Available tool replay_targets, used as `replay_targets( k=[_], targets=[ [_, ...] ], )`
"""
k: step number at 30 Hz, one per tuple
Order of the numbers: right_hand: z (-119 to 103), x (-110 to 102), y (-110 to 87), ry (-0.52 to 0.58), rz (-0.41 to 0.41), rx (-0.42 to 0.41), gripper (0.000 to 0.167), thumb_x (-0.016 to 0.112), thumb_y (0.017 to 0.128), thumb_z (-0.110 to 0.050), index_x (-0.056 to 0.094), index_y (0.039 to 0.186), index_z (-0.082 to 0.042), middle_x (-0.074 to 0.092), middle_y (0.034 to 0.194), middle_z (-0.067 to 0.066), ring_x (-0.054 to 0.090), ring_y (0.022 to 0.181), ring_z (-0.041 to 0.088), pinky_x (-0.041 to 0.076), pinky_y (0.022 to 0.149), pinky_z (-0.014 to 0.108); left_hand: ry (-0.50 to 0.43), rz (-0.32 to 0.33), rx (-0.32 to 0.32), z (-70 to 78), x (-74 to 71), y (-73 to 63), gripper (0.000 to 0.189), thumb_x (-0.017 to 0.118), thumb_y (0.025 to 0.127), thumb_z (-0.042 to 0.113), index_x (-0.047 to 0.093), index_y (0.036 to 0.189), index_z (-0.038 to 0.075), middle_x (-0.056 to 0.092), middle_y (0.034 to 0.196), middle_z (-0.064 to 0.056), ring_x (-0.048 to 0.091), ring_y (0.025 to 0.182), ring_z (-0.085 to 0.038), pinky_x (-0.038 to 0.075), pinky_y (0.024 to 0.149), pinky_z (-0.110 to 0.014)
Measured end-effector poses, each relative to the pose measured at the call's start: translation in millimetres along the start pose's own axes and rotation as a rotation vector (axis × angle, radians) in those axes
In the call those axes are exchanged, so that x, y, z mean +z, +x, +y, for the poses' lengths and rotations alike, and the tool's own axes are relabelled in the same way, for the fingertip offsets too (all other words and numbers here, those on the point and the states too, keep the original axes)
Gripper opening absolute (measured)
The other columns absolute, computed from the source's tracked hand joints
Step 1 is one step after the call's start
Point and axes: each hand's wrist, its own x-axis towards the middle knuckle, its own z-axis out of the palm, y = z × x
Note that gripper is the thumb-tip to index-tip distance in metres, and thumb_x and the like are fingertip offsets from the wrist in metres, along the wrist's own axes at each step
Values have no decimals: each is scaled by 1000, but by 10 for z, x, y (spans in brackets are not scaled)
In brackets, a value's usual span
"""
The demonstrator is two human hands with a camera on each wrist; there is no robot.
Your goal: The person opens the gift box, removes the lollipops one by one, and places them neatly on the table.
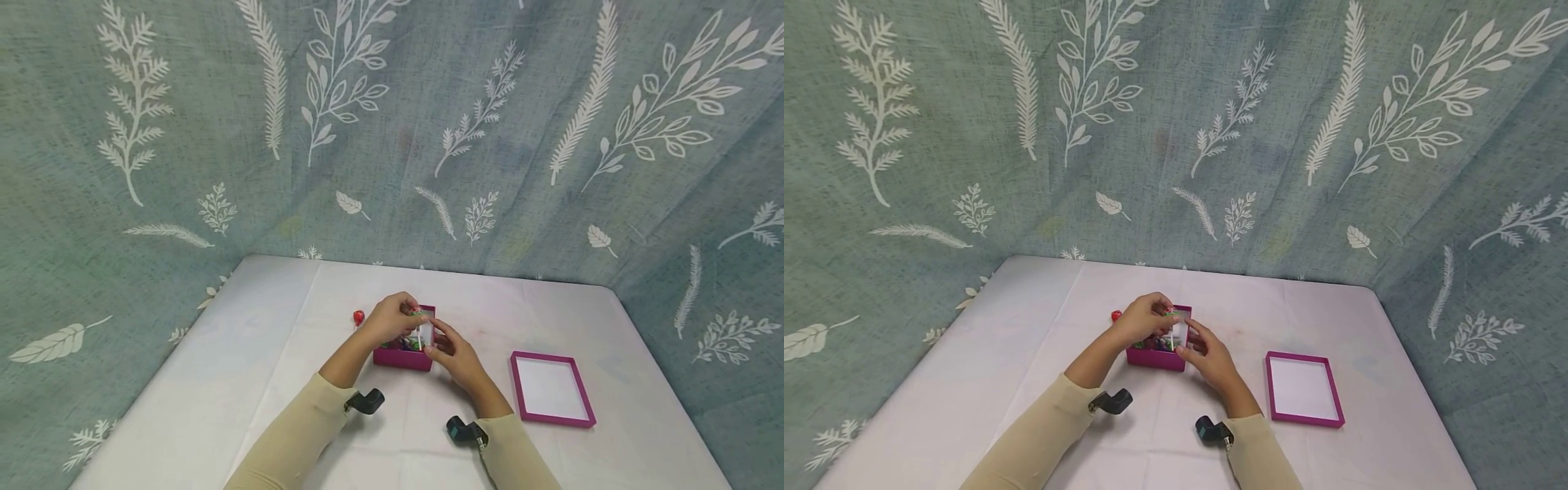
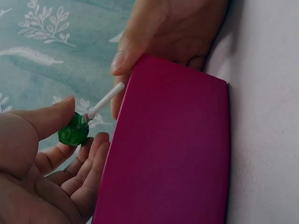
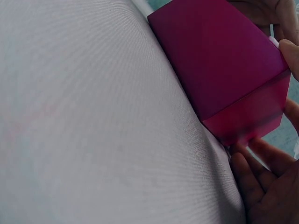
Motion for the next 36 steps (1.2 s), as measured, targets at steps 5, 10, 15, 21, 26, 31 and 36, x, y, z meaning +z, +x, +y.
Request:
replay_targets(
  k=[5,10,15,21,26,31,36],
  targets=[
    [11,1,-2,6,3,-12,65,73,88,-30,45,146,-28,56,134,17,57,118,33,46,94,50,-52,-8,2,14,-43,-24,34,76,87,27,60,110,7,65,94,-7,68,76,-21,57,68,-38],
    [4,7,-2,-1,1,-14,65,73,88,-28,44,147,-25,55,134,19,57,118,33,47,94,50,-98,-6,-4,23,-99,-41,33,76,86,18,60,113,8,64,96,-8,69,80,-27,57,67,-39],
    [17,13,7,4,-1,-25,64,71,90,-20,43,148,-20,54,135,22,56,119,36,45,94,52,-92,6,-24,16,-164,-68,36,76,86,11,59,118,9,63,99,-9,69,83,-30,57,65,-35],
    [24,8,7,0,-3,-25,65,72,90,-26,43,148,-22,54,135,20,56,118,35,46,94,51,-79,23,-32,1,-268,-139,42,77,84,12,57,121,10,62,101,-10,67,84,-32,57,67,-38],
    [10,-9,0,9,2,-20,66,74,88,-29,45,147,-25,55,134,18,57,117,33,46,94,50,-45,39,-19,-34,-373,-183,39,77,85,14,58,119,12,61,102,-11,66,79,-27,56,66,-38],
    [19,-13,3,15,-10,-10,67,73,88,-29,43,148,-23,52,137,19,54,121,34,44,97,51,-35,48,-39,-140,-502,-203,39,77,85,13,60,120,15,61,102,-11,66,79,-24,57,67,-43],
    [8,-4,8,28,-38,11,69,72,90,-27,39,150,-18,46,142,21,50,125,37,41,100,53,-25,69,-57,-329,-654,-211,39,77,85,14,60,120,15,60,104,-12,66,80,-26,56,68,-46]
  ],
)
